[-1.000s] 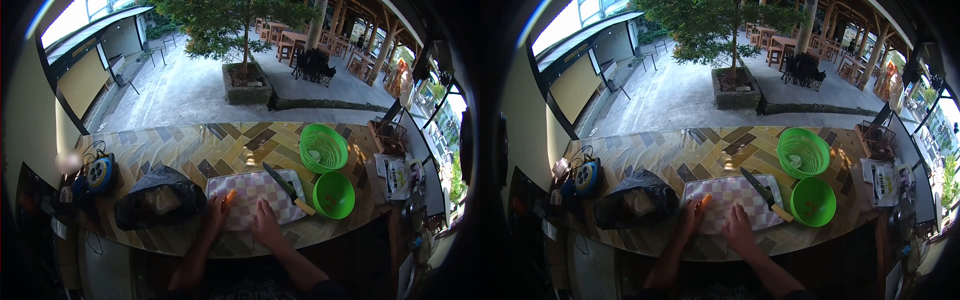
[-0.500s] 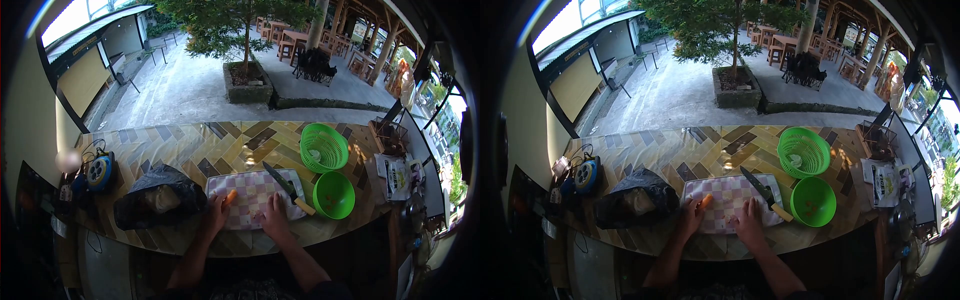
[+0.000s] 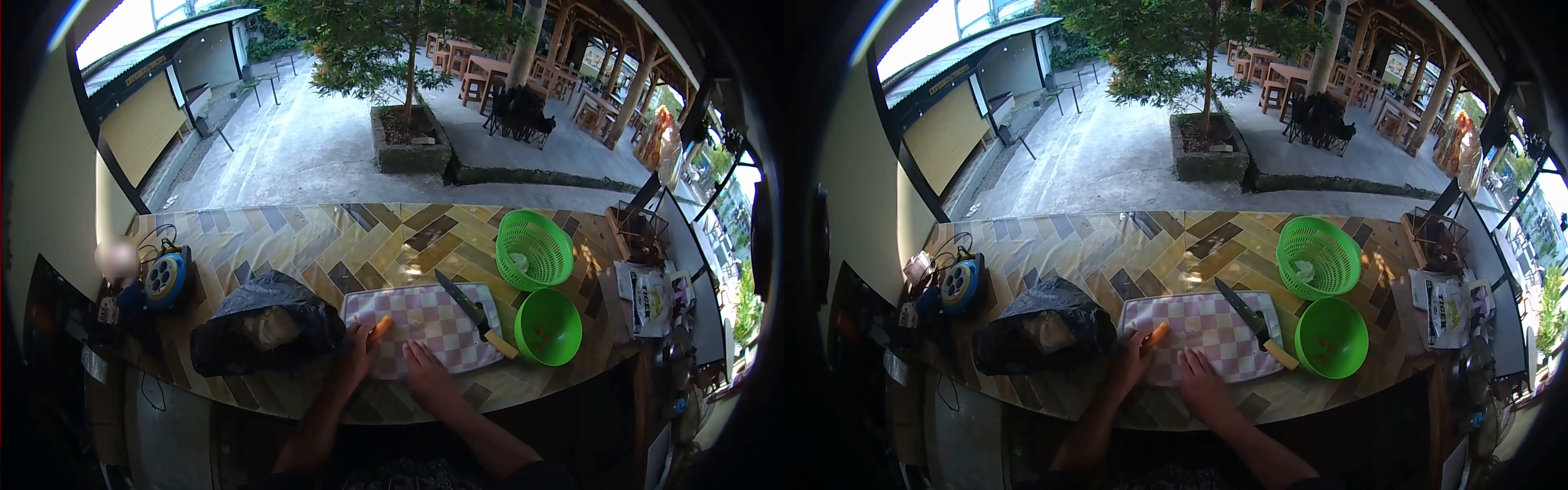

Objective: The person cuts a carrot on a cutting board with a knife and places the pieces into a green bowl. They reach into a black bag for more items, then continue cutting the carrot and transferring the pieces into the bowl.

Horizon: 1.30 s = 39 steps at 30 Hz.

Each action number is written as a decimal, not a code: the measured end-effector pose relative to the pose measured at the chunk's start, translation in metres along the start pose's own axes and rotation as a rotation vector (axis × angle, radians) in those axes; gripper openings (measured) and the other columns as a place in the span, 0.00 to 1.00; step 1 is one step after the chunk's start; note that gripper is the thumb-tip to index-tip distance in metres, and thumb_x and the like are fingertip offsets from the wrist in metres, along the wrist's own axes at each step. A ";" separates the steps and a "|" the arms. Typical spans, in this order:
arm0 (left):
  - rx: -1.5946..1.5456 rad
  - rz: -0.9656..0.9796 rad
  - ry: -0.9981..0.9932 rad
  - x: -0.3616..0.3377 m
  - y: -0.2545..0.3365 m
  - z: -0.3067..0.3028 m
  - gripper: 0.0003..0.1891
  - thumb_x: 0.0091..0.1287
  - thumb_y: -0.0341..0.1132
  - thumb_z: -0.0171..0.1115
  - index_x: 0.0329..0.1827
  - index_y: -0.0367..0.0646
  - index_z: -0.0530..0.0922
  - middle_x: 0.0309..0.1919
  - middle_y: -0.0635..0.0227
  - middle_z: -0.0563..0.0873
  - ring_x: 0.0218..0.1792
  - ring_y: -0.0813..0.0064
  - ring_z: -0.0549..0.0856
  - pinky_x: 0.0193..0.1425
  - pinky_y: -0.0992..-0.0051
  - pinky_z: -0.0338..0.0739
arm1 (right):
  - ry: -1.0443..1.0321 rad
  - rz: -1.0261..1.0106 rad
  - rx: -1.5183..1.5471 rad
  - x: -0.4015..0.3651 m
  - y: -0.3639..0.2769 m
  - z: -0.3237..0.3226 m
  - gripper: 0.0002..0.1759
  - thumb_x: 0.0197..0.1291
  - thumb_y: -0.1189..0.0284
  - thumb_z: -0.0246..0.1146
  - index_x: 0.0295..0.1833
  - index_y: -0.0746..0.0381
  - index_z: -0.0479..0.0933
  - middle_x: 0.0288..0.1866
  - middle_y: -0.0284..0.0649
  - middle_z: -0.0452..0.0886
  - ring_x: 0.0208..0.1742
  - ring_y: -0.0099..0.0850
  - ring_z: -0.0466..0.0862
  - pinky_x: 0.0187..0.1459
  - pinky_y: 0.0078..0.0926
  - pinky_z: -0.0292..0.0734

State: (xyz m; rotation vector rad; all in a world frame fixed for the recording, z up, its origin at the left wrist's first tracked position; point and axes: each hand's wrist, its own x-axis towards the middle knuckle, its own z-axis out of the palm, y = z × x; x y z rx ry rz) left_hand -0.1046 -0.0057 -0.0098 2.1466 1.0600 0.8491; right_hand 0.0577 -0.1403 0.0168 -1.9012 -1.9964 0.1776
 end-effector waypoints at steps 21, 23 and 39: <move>0.060 0.001 -0.092 -0.004 0.013 -0.015 0.20 0.68 0.30 0.68 0.62 0.38 0.77 0.52 0.50 0.81 0.52 0.44 0.84 0.55 0.56 0.81 | -0.153 -0.293 -0.014 0.006 0.029 -0.020 0.07 0.59 0.77 0.58 0.43 0.66 0.76 0.46 0.45 0.78 0.54 0.42 0.80 0.53 0.36 0.83; 0.004 0.031 -0.006 -0.014 0.004 -0.011 0.20 0.68 0.30 0.67 0.62 0.39 0.76 0.50 0.49 0.82 0.52 0.44 0.84 0.54 0.56 0.81 | -0.163 -0.289 -0.015 0.010 0.024 -0.017 0.08 0.59 0.77 0.58 0.43 0.66 0.76 0.46 0.45 0.78 0.55 0.42 0.80 0.52 0.36 0.83; -0.182 0.007 -0.051 -0.055 0.015 -0.049 0.24 0.71 0.33 0.65 0.69 0.40 0.72 0.59 0.48 0.78 0.65 0.48 0.78 0.68 0.57 0.73 | -0.095 -0.080 1.168 0.091 -0.103 -0.090 0.09 0.64 0.82 0.66 0.49 0.69 0.85 0.52 0.45 0.86 0.52 0.30 0.87 0.55 0.26 0.83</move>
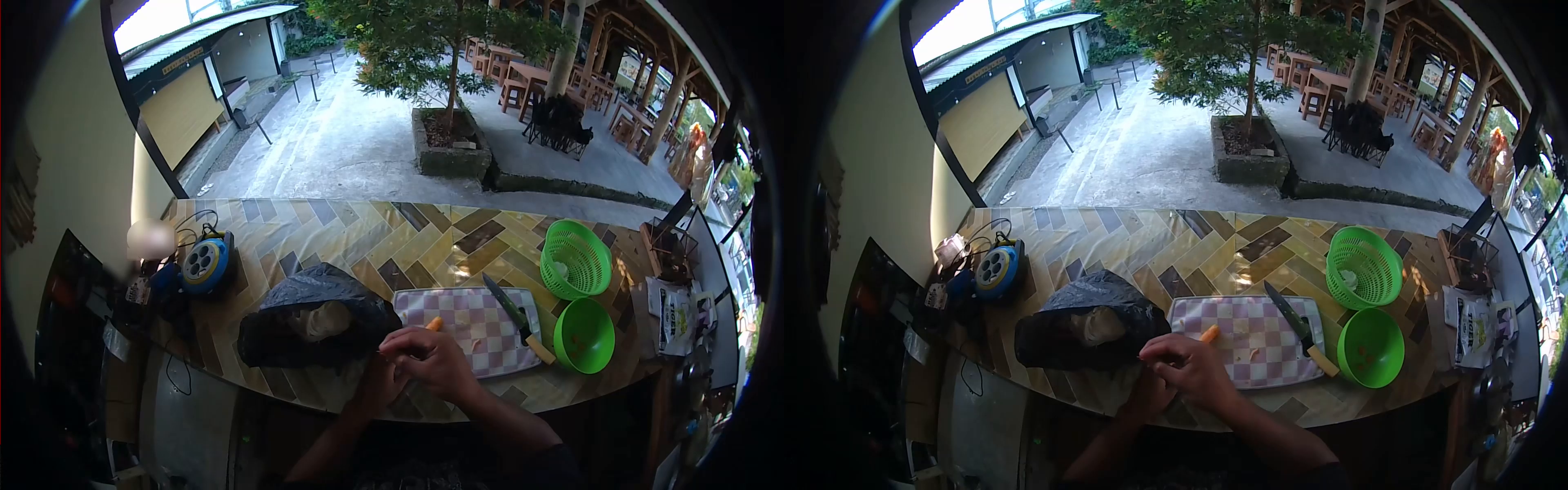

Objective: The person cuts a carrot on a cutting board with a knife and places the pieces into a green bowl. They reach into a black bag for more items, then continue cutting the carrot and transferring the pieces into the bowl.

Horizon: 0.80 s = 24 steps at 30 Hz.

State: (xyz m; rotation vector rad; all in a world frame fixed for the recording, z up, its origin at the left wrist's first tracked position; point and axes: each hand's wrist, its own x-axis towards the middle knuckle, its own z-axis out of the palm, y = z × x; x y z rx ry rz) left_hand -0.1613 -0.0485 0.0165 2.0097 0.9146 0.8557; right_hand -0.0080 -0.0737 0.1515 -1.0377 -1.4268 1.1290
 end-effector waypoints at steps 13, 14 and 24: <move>-0.018 0.040 -0.087 -0.003 -0.017 -0.002 0.33 0.69 0.32 0.67 0.75 0.37 0.65 0.69 0.45 0.74 0.71 0.43 0.73 0.73 0.54 0.69 | -0.120 -0.194 -1.036 0.073 0.029 0.043 0.09 0.59 0.79 0.60 0.45 0.65 0.76 0.46 0.47 0.79 0.51 0.48 0.86 0.52 0.44 0.83; -0.001 0.038 -0.075 -0.002 -0.018 0.001 0.31 0.68 0.32 0.68 0.73 0.38 0.67 0.67 0.46 0.75 0.70 0.44 0.75 0.72 0.54 0.70 | -0.120 -0.211 -1.064 0.070 0.031 0.042 0.09 0.59 0.79 0.60 0.46 0.64 0.76 0.47 0.47 0.79 0.52 0.47 0.85 0.53 0.43 0.83; 0.392 0.206 -0.244 0.015 -0.005 0.020 0.21 0.63 0.30 0.69 0.60 0.41 0.79 0.56 0.55 0.80 0.59 0.52 0.81 0.64 0.55 0.76 | 0.141 -0.006 -0.467 -0.038 0.044 -0.025 0.13 0.63 0.82 0.63 0.53 0.64 0.83 0.57 0.45 0.82 0.56 0.46 0.84 0.59 0.39 0.79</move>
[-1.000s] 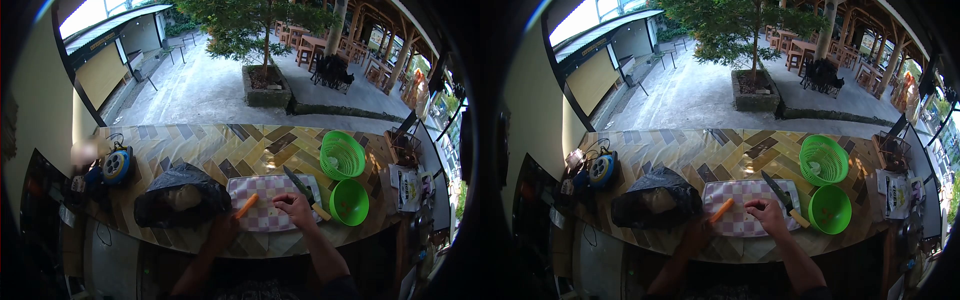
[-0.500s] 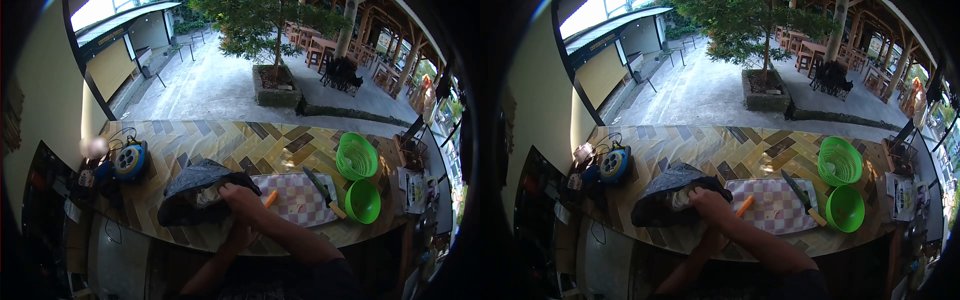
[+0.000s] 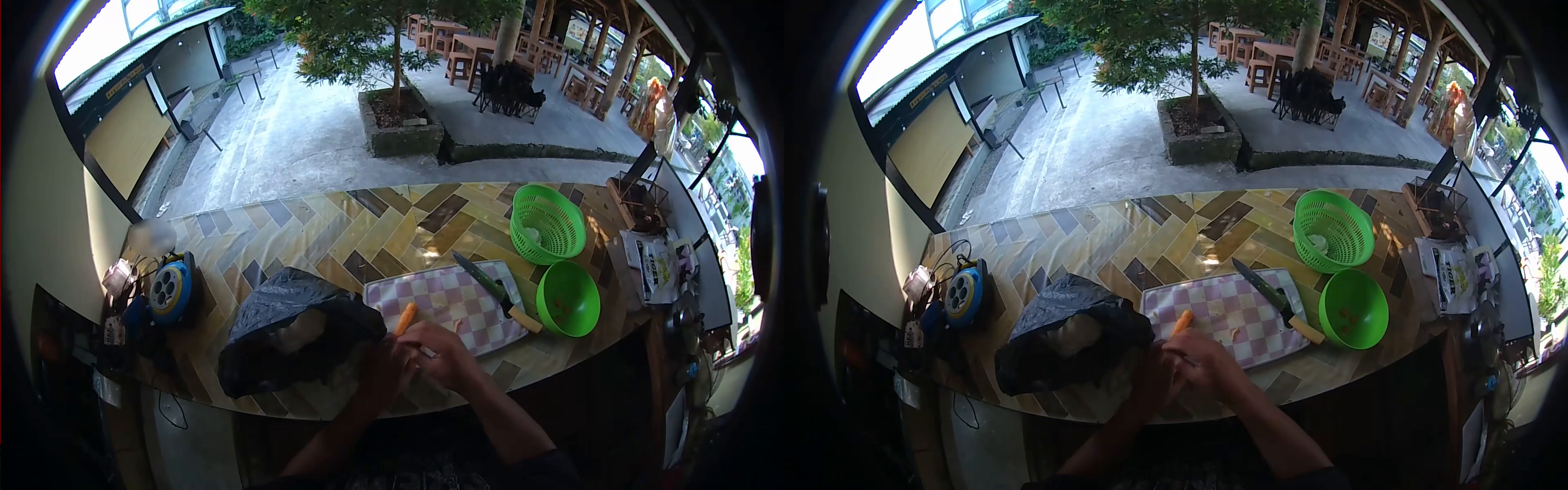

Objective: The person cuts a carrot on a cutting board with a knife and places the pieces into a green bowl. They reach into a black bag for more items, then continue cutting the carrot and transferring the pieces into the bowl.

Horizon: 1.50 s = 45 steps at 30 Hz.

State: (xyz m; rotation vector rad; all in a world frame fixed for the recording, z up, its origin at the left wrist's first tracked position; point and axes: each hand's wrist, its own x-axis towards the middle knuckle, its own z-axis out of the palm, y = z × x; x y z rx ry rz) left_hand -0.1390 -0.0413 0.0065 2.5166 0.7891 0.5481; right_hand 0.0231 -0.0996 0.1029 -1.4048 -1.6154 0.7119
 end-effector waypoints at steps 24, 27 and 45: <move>-0.067 -0.034 0.275 0.026 0.017 0.007 0.14 0.58 0.26 0.73 0.48 0.42 0.84 0.46 0.61 0.84 0.50 0.56 0.83 0.56 0.60 0.79 | -0.199 -0.223 -0.551 -0.060 0.103 -0.041 0.21 0.63 0.78 0.57 0.62 0.70 0.78 0.65 0.52 0.81 0.72 0.46 0.77 0.71 0.41 0.76; -0.061 -0.033 0.275 0.026 0.017 0.011 0.13 0.58 0.26 0.72 0.47 0.41 0.84 0.46 0.61 0.84 0.49 0.56 0.83 0.57 0.60 0.78 | -0.252 -0.285 -0.573 -0.066 0.108 -0.051 0.22 0.63 0.76 0.58 0.62 0.69 0.78 0.64 0.50 0.81 0.70 0.44 0.79 0.68 0.39 0.79; -0.179 -0.222 0.324 0.023 0.017 0.014 0.12 0.69 0.30 0.66 0.54 0.39 0.82 0.49 0.54 0.83 0.54 0.50 0.84 0.59 0.59 0.79 | -0.510 -0.317 -0.600 -0.038 0.109 -0.063 0.08 0.61 0.76 0.58 0.46 0.64 0.77 0.47 0.42 0.79 0.53 0.40 0.82 0.50 0.35 0.86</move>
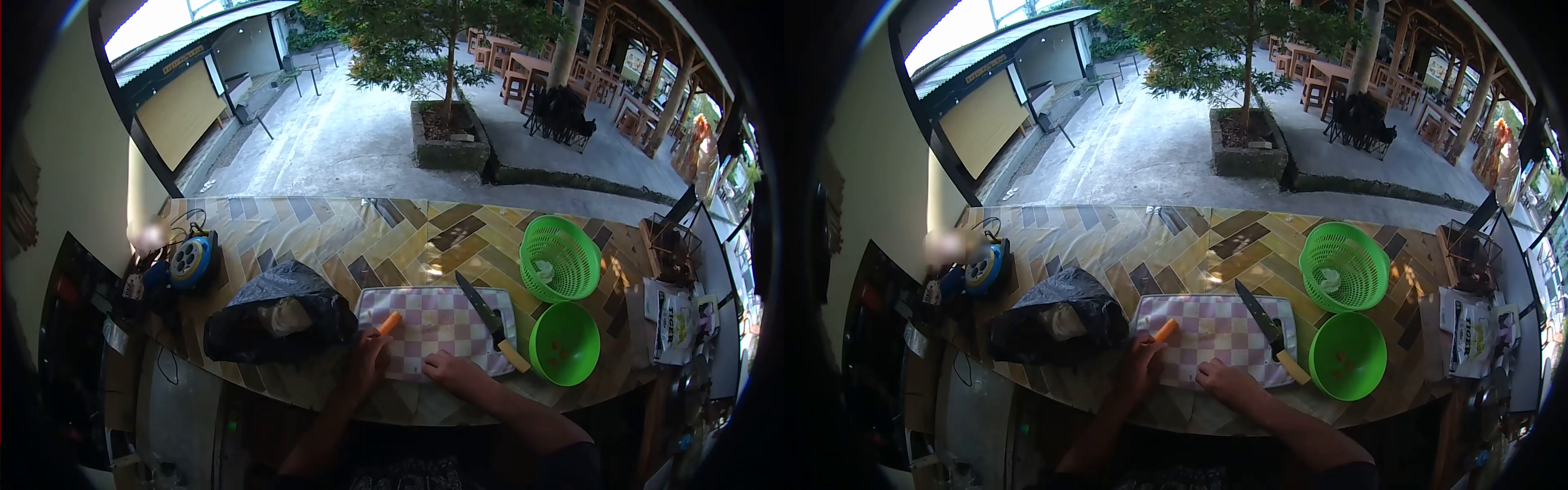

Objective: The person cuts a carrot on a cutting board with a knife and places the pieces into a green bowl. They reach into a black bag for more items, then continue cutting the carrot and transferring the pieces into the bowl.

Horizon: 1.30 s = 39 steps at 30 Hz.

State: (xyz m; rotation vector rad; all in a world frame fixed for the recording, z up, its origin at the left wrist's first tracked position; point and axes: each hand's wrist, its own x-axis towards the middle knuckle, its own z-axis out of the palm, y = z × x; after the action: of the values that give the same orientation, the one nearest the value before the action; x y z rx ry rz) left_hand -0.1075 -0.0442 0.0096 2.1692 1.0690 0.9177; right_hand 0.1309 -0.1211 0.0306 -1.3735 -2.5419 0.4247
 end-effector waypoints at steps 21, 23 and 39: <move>-0.147 0.061 -0.043 -0.002 -0.049 0.002 0.18 0.75 0.31 0.62 0.65 0.40 0.74 0.53 0.51 0.83 0.55 0.53 0.84 0.62 0.62 0.78 | 0.482 -0.067 0.379 0.123 -0.113 -0.059 0.19 0.57 0.83 0.65 0.55 0.63 0.80 0.53 0.43 0.83 0.56 0.43 0.84 0.57 0.38 0.81; -0.216 0.051 -0.026 -0.006 -0.057 0.007 0.18 0.74 0.30 0.64 0.64 0.40 0.75 0.52 0.53 0.82 0.54 0.54 0.83 0.62 0.64 0.76 | 0.437 -0.158 0.189 0.174 -0.134 -0.038 0.18 0.58 0.78 0.63 0.56 0.62 0.78 0.61 0.43 0.78 0.65 0.45 0.79 0.62 0.37 0.78; -0.043 0.236 -0.285 0.005 -0.025 -0.022 0.25 0.63 0.29 0.72 0.63 0.43 0.77 0.59 0.52 0.76 0.60 0.49 0.78 0.67 0.60 0.74 | 0.538 0.724 0.066 0.010 -0.041 0.023 0.14 0.61 0.74 0.69 0.53 0.66 0.84 0.50 0.47 0.84 0.52 0.46 0.83 0.55 0.43 0.79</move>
State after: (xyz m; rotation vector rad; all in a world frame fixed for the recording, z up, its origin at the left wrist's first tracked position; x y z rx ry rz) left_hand -0.1337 -0.0225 0.0072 2.3378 0.6622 0.6930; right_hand 0.0862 -0.1376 0.0246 -2.0218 -1.5523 0.1996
